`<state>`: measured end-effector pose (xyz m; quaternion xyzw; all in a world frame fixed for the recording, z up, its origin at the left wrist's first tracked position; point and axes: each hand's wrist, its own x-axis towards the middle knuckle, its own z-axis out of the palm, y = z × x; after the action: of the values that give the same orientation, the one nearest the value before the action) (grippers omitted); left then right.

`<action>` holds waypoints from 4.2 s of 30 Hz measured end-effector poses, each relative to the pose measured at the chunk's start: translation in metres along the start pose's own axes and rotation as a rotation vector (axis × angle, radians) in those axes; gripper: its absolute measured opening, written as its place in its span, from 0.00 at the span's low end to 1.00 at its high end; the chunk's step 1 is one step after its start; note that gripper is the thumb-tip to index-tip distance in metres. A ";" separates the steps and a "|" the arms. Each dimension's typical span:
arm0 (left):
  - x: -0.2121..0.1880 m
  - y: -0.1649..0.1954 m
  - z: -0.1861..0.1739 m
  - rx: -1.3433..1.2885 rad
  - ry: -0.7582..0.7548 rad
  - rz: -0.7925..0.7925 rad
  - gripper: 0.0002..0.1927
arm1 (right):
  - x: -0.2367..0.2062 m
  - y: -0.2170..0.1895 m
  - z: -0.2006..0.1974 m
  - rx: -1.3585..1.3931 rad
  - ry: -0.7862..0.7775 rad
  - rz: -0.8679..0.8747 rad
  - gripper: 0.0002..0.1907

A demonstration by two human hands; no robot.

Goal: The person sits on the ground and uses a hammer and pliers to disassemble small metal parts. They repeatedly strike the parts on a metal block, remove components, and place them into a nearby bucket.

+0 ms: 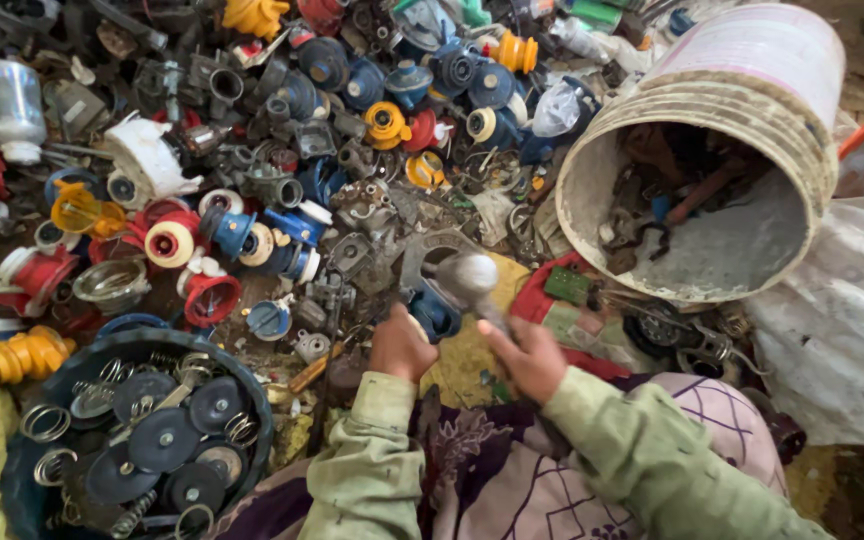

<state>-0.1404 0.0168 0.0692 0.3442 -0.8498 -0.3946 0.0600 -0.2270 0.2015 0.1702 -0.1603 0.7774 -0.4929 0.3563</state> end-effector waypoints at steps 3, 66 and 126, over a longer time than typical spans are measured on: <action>0.001 -0.005 0.003 0.003 -0.001 -0.004 0.26 | -0.013 0.005 -0.018 -0.041 0.000 -0.271 0.22; 0.011 -0.047 0.009 -0.814 -0.463 -0.446 0.16 | 0.057 0.064 0.023 -0.408 0.015 -0.028 0.33; -0.004 -0.019 -0.010 -0.486 -0.170 -0.317 0.24 | 0.025 0.040 0.008 -0.280 0.014 -0.010 0.30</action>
<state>-0.1239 0.0047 0.0632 0.4137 -0.6681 -0.6184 0.0069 -0.2341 0.1998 0.1225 -0.2088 0.8403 -0.3824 0.3225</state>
